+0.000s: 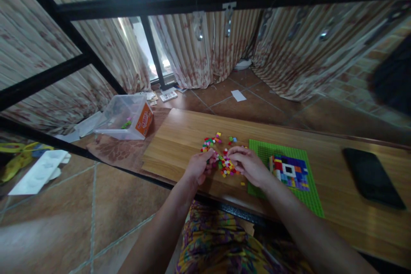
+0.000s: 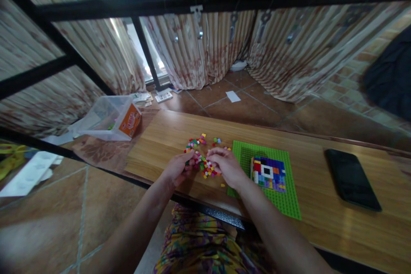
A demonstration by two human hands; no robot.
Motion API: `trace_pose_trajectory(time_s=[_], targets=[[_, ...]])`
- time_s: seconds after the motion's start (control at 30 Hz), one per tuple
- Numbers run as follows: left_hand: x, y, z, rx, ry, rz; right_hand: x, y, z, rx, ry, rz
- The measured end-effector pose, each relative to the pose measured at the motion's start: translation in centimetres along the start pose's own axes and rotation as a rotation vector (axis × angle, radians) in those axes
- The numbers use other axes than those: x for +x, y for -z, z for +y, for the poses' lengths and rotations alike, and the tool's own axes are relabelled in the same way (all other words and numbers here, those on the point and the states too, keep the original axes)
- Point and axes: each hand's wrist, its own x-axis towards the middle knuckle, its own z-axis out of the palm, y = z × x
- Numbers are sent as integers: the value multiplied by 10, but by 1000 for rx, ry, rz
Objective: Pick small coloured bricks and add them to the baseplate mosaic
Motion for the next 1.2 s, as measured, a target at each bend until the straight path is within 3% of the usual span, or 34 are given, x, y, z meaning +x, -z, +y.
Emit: trace_pose_trajectory(time_s=[0.17, 0.27, 0.37, 0.43, 0.53, 0.63, 0.73, 1.03, 1.2], targets=[[-4, 7, -1, -13, -8, 11, 3, -12, -2, -729, 214, -52], [-8, 13, -2, -21, -9, 9, 5, -17, -3, -1079, 179, -65], [-13, 16, -5, -24, -4, 11, 7, -20, 0, -1208, 155, -60], [-17, 17, -7, -23, 1, 10, 9, -20, 3, -1108, 177, -49], [-21, 12, -12, -24, 9, -8, 8, -21, 2, -694, 196, -10], [-26, 3, -16, -73, 18, -109, 1, -25, -2, -182, 29, 48], [-29, -6, -19, -151, 2, -173, -8, -28, -6, 130, -169, 39], [-28, -11, -18, -155, 19, -199, -10, -23, -8, 164, -154, -62], [-23, -9, -10, -79, 22, -271, -2, -18, -6, 410, -251, -154]])
